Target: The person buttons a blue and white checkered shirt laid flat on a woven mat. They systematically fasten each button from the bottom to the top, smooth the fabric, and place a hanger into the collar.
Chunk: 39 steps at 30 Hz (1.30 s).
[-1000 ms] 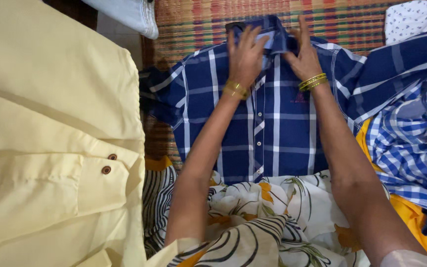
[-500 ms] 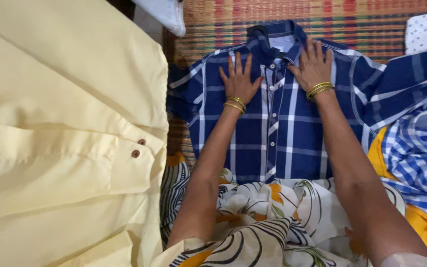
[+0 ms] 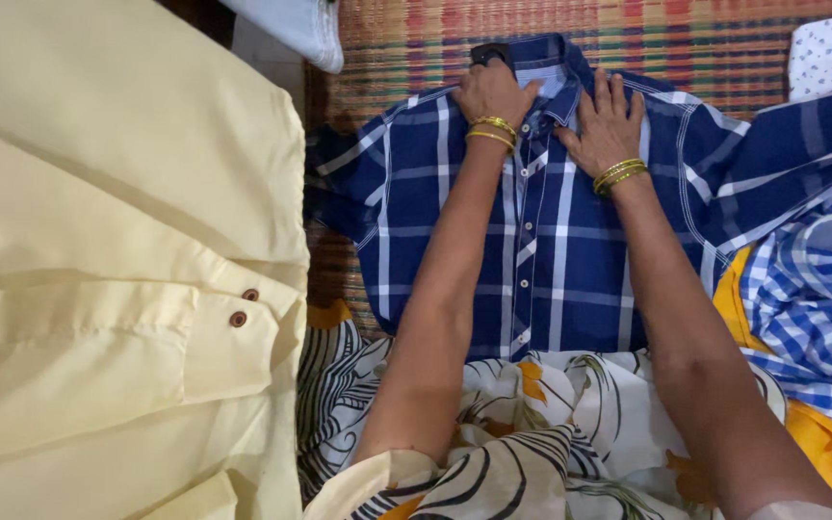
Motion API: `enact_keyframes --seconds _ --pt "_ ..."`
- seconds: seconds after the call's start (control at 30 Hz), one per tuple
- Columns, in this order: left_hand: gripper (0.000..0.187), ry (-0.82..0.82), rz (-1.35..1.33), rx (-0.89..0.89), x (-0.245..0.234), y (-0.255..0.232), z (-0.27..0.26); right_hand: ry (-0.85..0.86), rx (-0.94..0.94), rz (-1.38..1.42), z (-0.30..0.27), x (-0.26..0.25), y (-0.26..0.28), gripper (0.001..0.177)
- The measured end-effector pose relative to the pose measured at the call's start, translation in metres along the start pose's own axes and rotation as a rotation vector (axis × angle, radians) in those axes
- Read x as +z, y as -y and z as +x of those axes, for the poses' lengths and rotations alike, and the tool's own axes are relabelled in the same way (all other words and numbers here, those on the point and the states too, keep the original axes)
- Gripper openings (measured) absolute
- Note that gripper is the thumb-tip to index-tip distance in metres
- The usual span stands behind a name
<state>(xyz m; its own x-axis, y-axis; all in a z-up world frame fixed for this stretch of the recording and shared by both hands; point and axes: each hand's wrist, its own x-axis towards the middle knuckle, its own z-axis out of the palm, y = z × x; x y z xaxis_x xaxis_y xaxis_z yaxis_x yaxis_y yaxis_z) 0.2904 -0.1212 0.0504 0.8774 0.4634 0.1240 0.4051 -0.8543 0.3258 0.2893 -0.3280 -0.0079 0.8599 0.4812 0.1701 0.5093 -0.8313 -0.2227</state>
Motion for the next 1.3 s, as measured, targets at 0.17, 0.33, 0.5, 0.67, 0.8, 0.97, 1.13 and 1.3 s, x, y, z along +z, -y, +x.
enact_keyframes --seconds 0.17,0.33,0.5,0.67,0.8,0.97,1.13,1.3 --pt "0.025 0.066 -0.199 -0.065 0.064 0.043 0.032 -0.030 -0.003 0.053 0.000 -0.003 0.002 0.079" --pt "0.027 -0.113 -0.817 -0.077 0.095 0.103 0.049 -0.031 0.000 0.047 0.000 0.003 0.001 0.080" --pt "0.049 -0.158 -0.482 -0.034 0.097 0.074 0.040 -0.027 -0.015 -0.001 0.002 0.009 -0.003 0.079" --pt "0.065 0.148 -0.154 -0.077 0.057 0.031 0.019 0.010 -0.001 0.006 0.002 0.005 -0.001 0.080" --pt "0.042 -0.081 -0.395 -0.044 0.083 0.066 0.035 0.041 0.023 0.013 0.002 0.001 0.001 0.079" --pt "0.025 0.150 -0.746 -0.194 0.096 0.111 0.062 -0.022 -0.012 0.033 0.001 0.002 -0.002 0.079" --pt "0.039 0.119 -0.862 -0.162 0.111 0.110 0.073 -0.068 -0.030 0.083 0.003 -0.001 -0.004 0.076" --pt "0.039 0.099 -0.920 -0.108 0.119 0.107 0.077 -0.096 -0.031 0.114 0.002 -0.005 -0.004 0.076"
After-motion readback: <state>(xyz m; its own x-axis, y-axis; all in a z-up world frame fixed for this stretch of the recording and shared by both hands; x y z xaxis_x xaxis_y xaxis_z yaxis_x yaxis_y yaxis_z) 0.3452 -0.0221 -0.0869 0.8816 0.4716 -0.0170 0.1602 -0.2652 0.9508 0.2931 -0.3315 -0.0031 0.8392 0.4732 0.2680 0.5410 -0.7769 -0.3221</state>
